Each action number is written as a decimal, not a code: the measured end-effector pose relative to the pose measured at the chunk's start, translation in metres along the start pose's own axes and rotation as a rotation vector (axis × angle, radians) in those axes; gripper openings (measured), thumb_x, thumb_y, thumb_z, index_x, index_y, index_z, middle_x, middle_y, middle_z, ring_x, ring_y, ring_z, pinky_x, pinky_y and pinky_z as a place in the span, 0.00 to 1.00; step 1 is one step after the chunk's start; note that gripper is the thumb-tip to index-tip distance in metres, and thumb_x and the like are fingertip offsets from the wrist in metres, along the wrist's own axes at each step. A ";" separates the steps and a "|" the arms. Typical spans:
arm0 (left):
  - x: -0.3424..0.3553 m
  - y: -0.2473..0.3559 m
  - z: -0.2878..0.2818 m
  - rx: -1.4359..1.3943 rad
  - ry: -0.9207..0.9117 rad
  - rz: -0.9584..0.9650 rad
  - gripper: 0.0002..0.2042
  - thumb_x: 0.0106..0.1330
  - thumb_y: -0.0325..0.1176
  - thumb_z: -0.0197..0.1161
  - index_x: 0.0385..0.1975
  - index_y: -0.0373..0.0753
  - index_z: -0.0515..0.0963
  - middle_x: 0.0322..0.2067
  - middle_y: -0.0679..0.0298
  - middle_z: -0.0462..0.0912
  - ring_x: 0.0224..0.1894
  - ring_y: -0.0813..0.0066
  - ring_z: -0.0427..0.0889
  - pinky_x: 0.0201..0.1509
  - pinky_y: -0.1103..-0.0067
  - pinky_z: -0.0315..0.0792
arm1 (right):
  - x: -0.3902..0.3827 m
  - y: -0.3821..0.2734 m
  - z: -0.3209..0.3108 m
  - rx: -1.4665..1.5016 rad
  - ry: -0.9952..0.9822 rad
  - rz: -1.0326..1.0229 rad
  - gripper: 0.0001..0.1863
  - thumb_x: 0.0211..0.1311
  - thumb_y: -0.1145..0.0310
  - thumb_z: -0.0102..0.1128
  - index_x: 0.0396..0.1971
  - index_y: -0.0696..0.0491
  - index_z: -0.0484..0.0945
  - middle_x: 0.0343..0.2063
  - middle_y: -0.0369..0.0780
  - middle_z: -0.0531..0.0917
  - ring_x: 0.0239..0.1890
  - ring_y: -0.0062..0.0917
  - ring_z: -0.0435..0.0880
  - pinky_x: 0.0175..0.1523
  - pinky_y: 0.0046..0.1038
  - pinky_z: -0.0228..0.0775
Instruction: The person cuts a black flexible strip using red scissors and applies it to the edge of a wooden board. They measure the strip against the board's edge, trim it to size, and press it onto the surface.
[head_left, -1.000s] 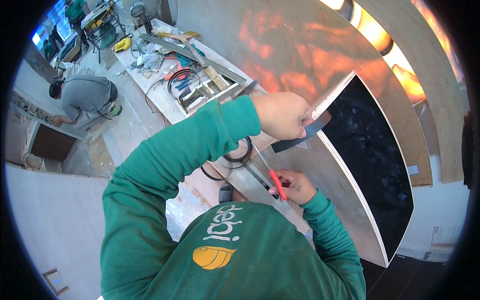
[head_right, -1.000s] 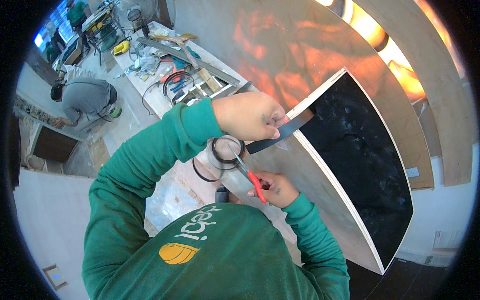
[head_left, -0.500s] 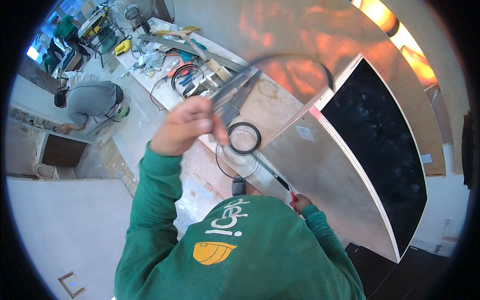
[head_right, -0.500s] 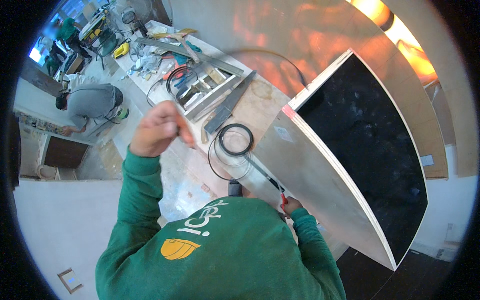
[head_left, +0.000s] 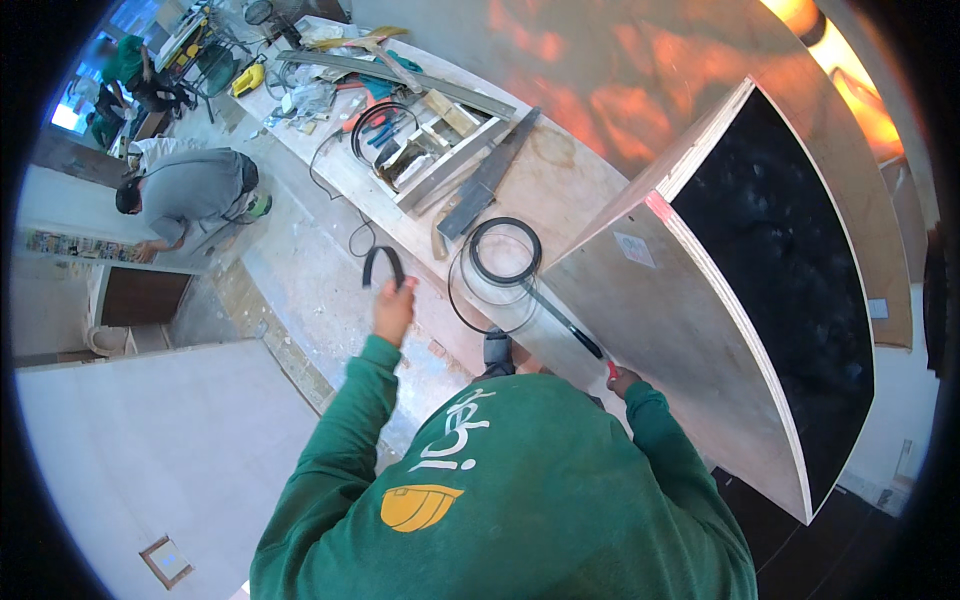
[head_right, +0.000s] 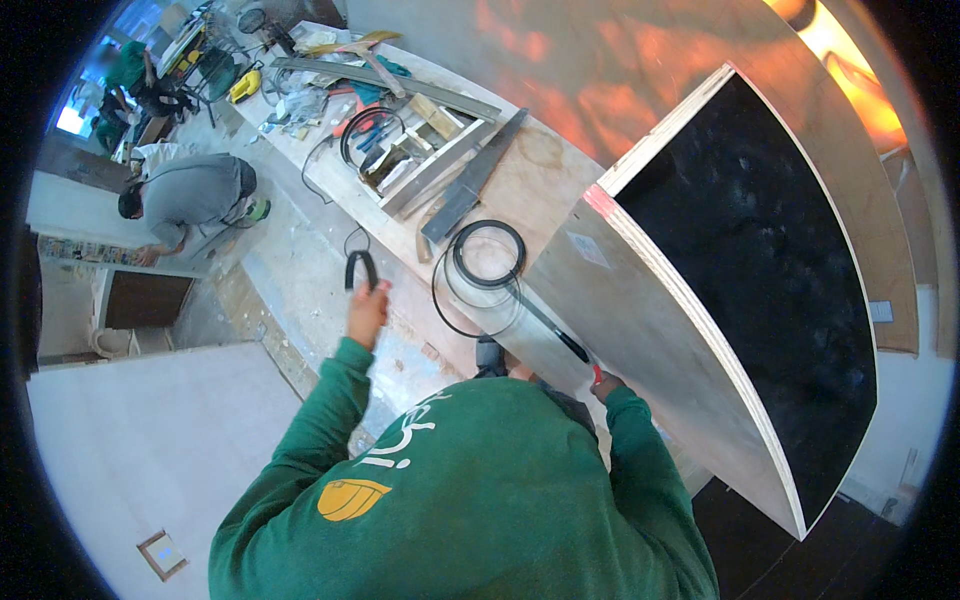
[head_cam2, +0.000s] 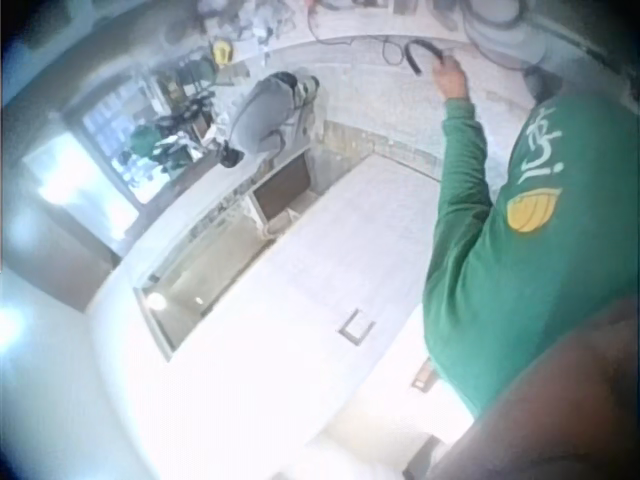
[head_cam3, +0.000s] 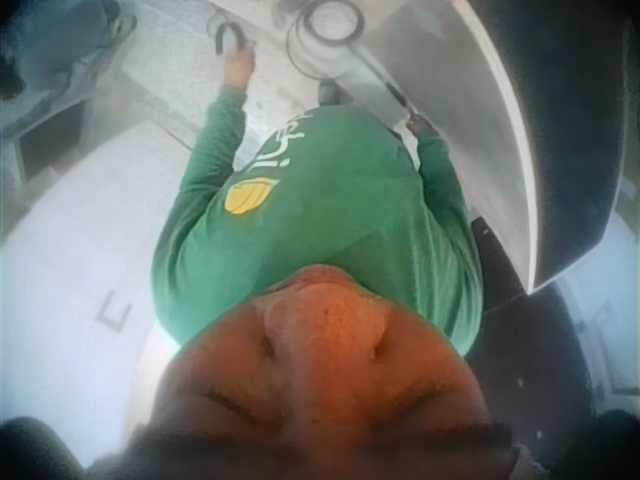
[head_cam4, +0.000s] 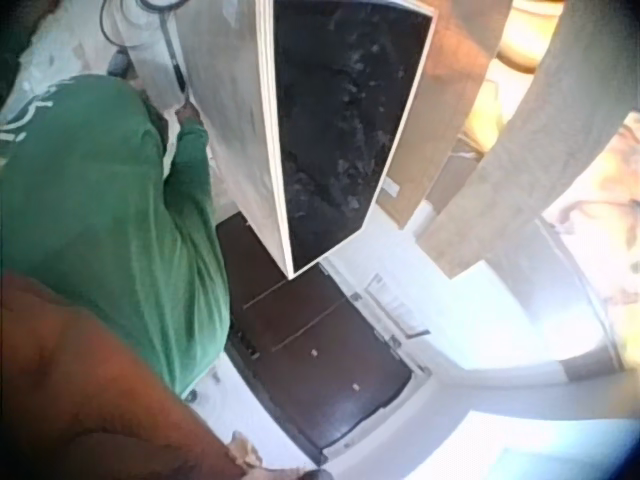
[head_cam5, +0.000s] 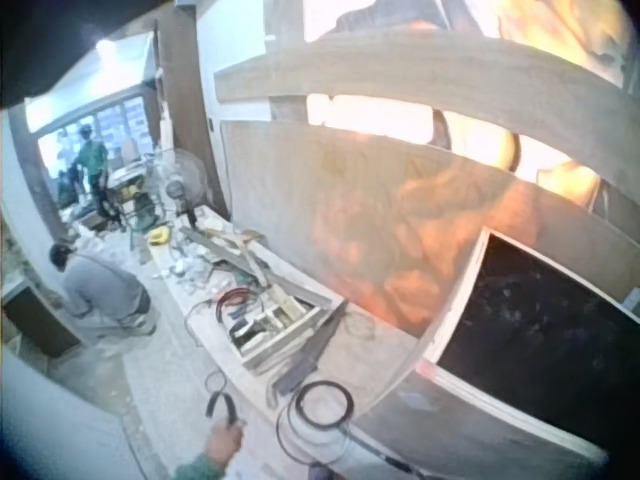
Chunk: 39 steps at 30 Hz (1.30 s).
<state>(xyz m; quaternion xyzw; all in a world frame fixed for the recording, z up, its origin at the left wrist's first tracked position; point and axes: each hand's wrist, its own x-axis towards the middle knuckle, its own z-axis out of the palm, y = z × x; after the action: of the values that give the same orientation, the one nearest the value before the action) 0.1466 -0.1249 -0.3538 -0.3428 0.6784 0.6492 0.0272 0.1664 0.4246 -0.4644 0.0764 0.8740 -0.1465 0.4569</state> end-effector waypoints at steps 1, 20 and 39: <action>0.008 -0.037 0.017 0.201 0.013 0.175 0.13 0.72 0.44 0.60 0.36 0.39 0.79 0.17 0.71 0.70 0.18 0.81 0.70 0.20 0.78 0.65 | 0.006 0.012 0.003 -0.054 -0.011 0.009 0.30 0.54 0.60 0.67 0.58 0.53 0.76 0.51 0.48 0.82 0.53 0.42 0.82 0.61 0.38 0.71; -0.060 -0.092 0.176 0.472 -0.918 0.511 0.13 0.60 0.27 0.57 0.43 0.39 0.82 0.39 0.48 0.83 0.43 0.47 0.82 0.48 0.62 0.76 | -0.060 -0.097 -0.017 1.084 -0.078 -0.266 0.35 0.69 0.61 0.61 0.72 0.51 0.57 0.60 0.43 0.77 0.58 0.30 0.76 0.63 0.34 0.68; -0.014 -0.126 0.191 1.224 -0.834 0.318 0.23 0.62 0.42 0.62 0.59 0.54 0.78 0.62 0.58 0.67 0.65 0.55 0.65 0.64 0.57 0.64 | -0.135 -0.189 -0.108 0.604 0.024 -0.447 0.07 0.59 0.74 0.69 0.27 0.56 0.78 0.26 0.32 0.83 0.28 0.14 0.77 0.36 0.20 0.69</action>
<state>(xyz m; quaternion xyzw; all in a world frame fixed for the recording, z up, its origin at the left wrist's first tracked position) 0.1429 0.0626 -0.4852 0.1096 0.8925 0.2285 0.3731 0.1090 0.2811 -0.2599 0.0170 0.7920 -0.4927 0.3602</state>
